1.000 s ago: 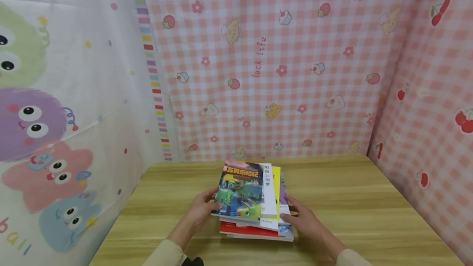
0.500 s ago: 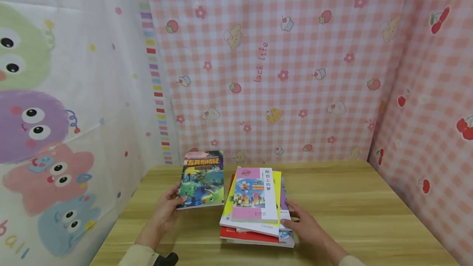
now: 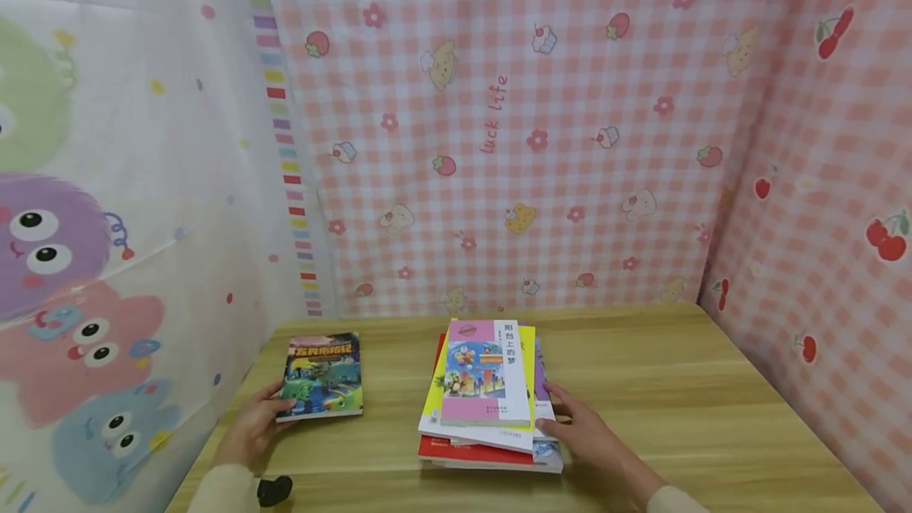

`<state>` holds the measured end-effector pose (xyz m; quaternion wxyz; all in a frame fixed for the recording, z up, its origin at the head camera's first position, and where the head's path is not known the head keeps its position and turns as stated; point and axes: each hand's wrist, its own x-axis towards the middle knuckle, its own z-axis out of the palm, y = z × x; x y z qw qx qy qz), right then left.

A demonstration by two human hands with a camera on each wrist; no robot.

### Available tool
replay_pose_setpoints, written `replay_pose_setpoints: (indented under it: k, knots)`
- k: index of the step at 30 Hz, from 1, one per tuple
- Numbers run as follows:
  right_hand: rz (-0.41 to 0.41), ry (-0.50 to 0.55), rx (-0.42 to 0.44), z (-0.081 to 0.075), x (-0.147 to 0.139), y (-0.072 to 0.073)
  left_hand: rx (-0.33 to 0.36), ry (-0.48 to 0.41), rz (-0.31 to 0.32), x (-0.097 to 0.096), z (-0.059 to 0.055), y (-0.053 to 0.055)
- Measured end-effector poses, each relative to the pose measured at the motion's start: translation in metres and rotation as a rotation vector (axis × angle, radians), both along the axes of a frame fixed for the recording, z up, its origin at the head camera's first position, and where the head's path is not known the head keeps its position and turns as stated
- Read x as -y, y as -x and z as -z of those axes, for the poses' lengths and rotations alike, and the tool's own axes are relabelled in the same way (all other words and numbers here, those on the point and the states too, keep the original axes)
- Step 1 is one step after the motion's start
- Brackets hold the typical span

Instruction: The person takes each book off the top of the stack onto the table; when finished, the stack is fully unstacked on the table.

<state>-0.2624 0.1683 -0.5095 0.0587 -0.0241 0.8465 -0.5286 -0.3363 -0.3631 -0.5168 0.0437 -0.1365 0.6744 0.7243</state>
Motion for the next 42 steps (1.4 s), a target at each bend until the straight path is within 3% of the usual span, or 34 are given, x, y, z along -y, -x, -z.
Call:
replay_pose_setpoints:
  k: [6,10,12,14,17,20,22,28,32,35,42]
  knots:
    - [-0.01,-0.008,0.033,0.001,-0.001,-0.003,0.073,0.047,-0.106,0.01,0.003,0.001]
    - [-0.024,-0.012,0.027,0.002,-0.002,-0.003,0.061,0.08,-0.192,0.01,-0.002,0.001]
    - [-0.033,-0.01,0.017,0.002,-0.002,-0.002,0.048,0.097,-0.207,0.012,-0.005,-0.001]
    - [-0.037,-0.013,0.015,0.001,-0.002,-0.001,0.037,0.123,-0.199,0.013,-0.008,-0.002]
    - [-0.04,-0.014,0.016,-0.001,-0.002,0.002,0.0,0.29,-0.161,0.014,-0.012,-0.003]
    - [-0.035,-0.015,0.016,-0.003,-0.002,0.004,-0.045,0.476,-0.166,0.013,-0.017,-0.002]
    - [-0.038,-0.012,0.014,-0.004,-0.002,0.004,-0.062,0.542,-0.182,0.01,-0.021,-0.001]
    - [-0.049,-0.005,0.025,-0.005,-0.002,0.005,-0.066,0.572,-0.109,-0.004,-0.034,0.001]
    - [-0.037,-0.024,0.043,-0.006,-0.002,0.005,-0.084,0.613,-0.055,-0.023,-0.04,0.003]
    - [-0.028,-0.031,0.054,-0.007,-0.003,0.006,-0.112,0.617,-0.048,-0.039,-0.043,0.006]
    - [-0.047,-0.027,0.077,-0.002,-0.004,0.004,-0.202,0.544,0.004,-0.074,-0.045,0.005]
